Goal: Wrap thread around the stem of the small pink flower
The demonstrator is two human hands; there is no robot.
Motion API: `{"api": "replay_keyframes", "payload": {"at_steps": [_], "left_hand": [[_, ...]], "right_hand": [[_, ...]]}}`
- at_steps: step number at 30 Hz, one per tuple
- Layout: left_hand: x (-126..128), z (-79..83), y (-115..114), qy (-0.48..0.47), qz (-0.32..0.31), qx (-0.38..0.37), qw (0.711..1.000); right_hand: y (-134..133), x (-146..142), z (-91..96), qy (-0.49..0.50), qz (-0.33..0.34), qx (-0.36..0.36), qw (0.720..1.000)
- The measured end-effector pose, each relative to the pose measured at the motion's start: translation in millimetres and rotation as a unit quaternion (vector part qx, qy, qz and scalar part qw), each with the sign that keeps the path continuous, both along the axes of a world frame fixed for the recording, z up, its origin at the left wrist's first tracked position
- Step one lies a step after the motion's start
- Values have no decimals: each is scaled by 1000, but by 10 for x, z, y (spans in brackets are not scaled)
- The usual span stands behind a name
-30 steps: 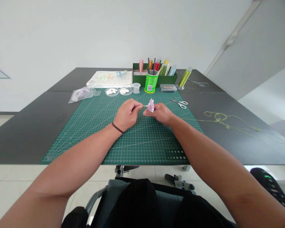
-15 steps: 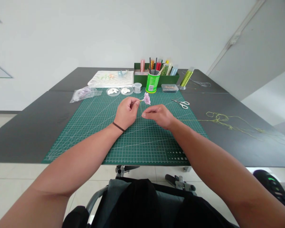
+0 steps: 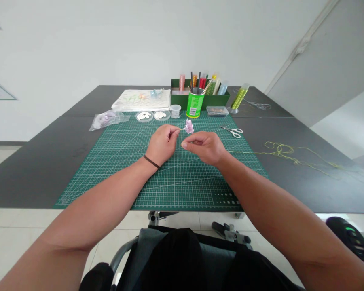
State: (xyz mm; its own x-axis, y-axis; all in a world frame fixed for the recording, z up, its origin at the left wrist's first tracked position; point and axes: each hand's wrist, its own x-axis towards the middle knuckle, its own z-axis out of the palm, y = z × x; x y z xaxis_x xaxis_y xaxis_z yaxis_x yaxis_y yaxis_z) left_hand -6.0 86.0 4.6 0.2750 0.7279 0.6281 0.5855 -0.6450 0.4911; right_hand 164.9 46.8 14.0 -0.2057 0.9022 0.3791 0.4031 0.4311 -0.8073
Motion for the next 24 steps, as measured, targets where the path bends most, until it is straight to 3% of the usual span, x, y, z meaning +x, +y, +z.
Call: {"api": "replay_keyframes", "payload": {"at_steps": [10, 24], "left_hand": [[1, -20, 7, 96, -57, -6, 994], [29, -8, -53, 137, -98, -28, 985]], "right_hand": [[17, 83, 135, -129, -64, 147, 979], [148, 195, 90, -110, -142, 137, 974]]}}
